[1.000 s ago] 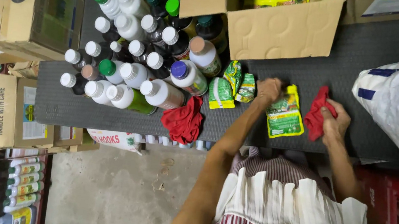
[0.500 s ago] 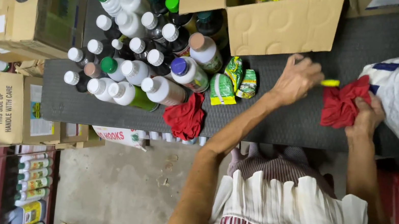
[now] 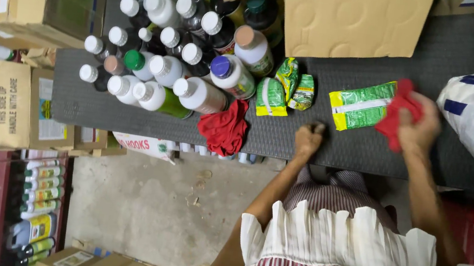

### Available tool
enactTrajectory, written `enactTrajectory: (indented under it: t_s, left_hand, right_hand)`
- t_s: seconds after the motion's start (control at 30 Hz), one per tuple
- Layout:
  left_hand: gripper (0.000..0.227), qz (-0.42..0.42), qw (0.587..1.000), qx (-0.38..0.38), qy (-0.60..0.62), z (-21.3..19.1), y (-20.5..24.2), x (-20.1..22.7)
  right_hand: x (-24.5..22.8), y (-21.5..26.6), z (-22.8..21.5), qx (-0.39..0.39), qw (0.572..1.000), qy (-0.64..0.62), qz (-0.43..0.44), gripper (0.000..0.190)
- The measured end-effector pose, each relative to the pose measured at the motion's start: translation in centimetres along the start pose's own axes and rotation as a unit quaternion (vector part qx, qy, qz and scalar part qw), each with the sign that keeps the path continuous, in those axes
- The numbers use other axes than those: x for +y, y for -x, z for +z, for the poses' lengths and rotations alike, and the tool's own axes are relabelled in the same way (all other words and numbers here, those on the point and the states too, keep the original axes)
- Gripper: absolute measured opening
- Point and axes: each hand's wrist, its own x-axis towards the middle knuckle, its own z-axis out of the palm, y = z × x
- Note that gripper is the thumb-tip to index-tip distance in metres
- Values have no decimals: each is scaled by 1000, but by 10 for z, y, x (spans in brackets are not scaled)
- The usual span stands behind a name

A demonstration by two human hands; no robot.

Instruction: Wiping down agricultural product packets with a cloth and organizing them into a cardboard box.

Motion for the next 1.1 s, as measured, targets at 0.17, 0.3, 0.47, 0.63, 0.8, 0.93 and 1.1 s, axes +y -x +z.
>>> enactTrajectory:
  t_s: [0.17,0.3,0.47,0.63,0.8,0.93,1.1]
  left_hand:
    - [29,-235,949,-127,167,7,-1,69]
    - [24,-127,989,-63,26,60,-22,10]
    - [26,-90,990,-64,-92,54,-20,17]
    - [28,-82,992,-72,-62,48,-22,31]
    - [26,-78,993,-40,-79,64,-21,8]
    - [25,-61,995,-41,-68,43,-5,25]
    - [27,-55,985,-158,35,10,6,41]
  right_hand:
    - [-39,-17,64,-178,949,243,-93,36]
    - [-8,24,94,-239,855,370,-273,43]
    - [-1,11,97,-290,849,304,-320,60]
    - [-26,-20,121,-272,889,267,-256,60]
    - [21,13,132,-234,855,365,-283,50]
    - [7,59,63,-228,892,287,-264,57]
    - [83,71,1,-136,958,154,-200,20]
